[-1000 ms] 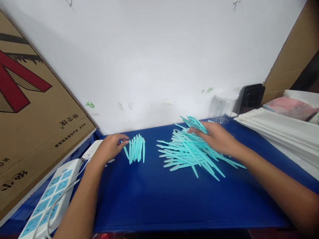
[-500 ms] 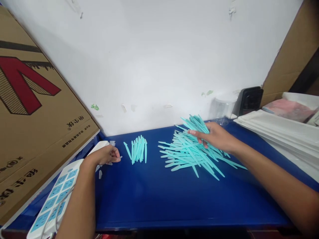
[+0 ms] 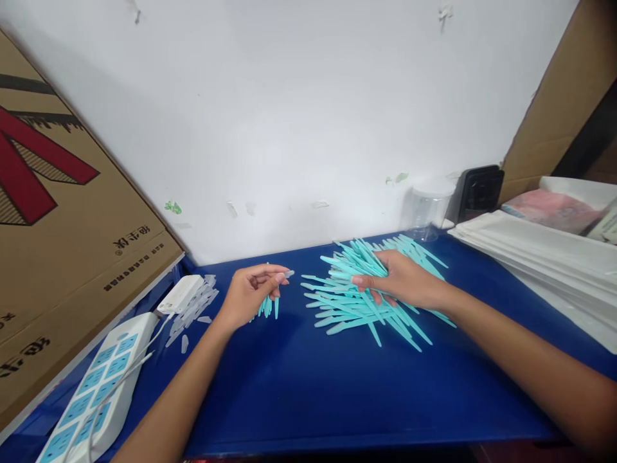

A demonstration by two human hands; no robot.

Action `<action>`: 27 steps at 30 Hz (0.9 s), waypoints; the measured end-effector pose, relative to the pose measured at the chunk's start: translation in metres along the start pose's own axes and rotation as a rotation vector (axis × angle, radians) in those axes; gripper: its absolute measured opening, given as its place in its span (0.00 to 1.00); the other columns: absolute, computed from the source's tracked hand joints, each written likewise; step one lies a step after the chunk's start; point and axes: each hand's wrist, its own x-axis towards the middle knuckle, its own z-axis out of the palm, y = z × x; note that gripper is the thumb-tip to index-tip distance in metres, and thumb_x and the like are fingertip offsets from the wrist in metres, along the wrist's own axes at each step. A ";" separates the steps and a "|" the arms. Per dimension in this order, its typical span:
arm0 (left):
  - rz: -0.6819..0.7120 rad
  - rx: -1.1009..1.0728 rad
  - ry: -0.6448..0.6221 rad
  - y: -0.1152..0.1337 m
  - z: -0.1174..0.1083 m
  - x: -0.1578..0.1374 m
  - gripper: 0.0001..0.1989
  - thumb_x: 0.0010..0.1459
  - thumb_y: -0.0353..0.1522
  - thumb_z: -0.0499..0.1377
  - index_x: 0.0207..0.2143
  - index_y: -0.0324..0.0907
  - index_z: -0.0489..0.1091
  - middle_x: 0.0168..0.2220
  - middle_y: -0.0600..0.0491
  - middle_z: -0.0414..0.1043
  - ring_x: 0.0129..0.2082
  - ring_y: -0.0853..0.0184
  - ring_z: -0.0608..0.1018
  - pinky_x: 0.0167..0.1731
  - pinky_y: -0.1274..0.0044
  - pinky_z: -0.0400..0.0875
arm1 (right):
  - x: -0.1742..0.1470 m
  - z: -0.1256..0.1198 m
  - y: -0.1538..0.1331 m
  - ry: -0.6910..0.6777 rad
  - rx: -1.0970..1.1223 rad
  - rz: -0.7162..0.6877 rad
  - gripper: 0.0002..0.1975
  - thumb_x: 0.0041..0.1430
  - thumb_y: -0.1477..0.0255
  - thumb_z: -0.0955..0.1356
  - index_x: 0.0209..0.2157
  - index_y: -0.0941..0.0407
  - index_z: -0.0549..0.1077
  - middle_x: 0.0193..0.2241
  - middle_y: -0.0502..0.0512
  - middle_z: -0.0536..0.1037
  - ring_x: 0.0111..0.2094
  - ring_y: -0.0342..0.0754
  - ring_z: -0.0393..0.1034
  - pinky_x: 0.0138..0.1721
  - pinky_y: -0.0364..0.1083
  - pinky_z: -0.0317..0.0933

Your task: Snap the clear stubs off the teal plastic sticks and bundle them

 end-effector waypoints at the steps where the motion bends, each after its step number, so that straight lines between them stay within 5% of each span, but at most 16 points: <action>1: -0.009 -0.034 -0.012 0.000 0.007 -0.001 0.18 0.60 0.41 0.66 0.47 0.39 0.79 0.34 0.47 0.80 0.25 0.69 0.76 0.27 0.76 0.74 | 0.000 0.001 0.000 -0.014 -0.002 0.001 0.24 0.54 0.48 0.74 0.29 0.53 0.65 0.23 0.53 0.80 0.16 0.45 0.66 0.17 0.45 0.55; 7: -0.052 -0.084 -0.028 0.004 0.021 -0.004 0.18 0.58 0.41 0.68 0.45 0.38 0.80 0.33 0.47 0.82 0.24 0.69 0.76 0.26 0.76 0.75 | -0.001 0.005 -0.002 -0.064 -0.061 0.017 0.28 0.53 0.47 0.74 0.24 0.52 0.59 0.20 0.52 0.78 0.17 0.44 0.66 0.16 0.43 0.49; 15: -0.047 -0.086 -0.097 0.009 0.028 -0.010 0.15 0.60 0.40 0.67 0.44 0.38 0.81 0.33 0.47 0.83 0.23 0.70 0.76 0.25 0.78 0.73 | -0.003 0.007 -0.003 -0.235 -0.038 0.025 0.24 0.54 0.49 0.74 0.28 0.55 0.69 0.15 0.48 0.73 0.17 0.43 0.65 0.19 0.42 0.54; 27: -0.087 -0.131 -0.198 0.003 0.040 -0.013 0.14 0.58 0.39 0.69 0.40 0.38 0.83 0.33 0.46 0.84 0.21 0.70 0.78 0.24 0.78 0.74 | -0.002 0.018 -0.001 -0.308 -0.042 0.018 0.20 0.57 0.53 0.74 0.30 0.56 0.72 0.17 0.48 0.74 0.19 0.44 0.68 0.21 0.41 0.57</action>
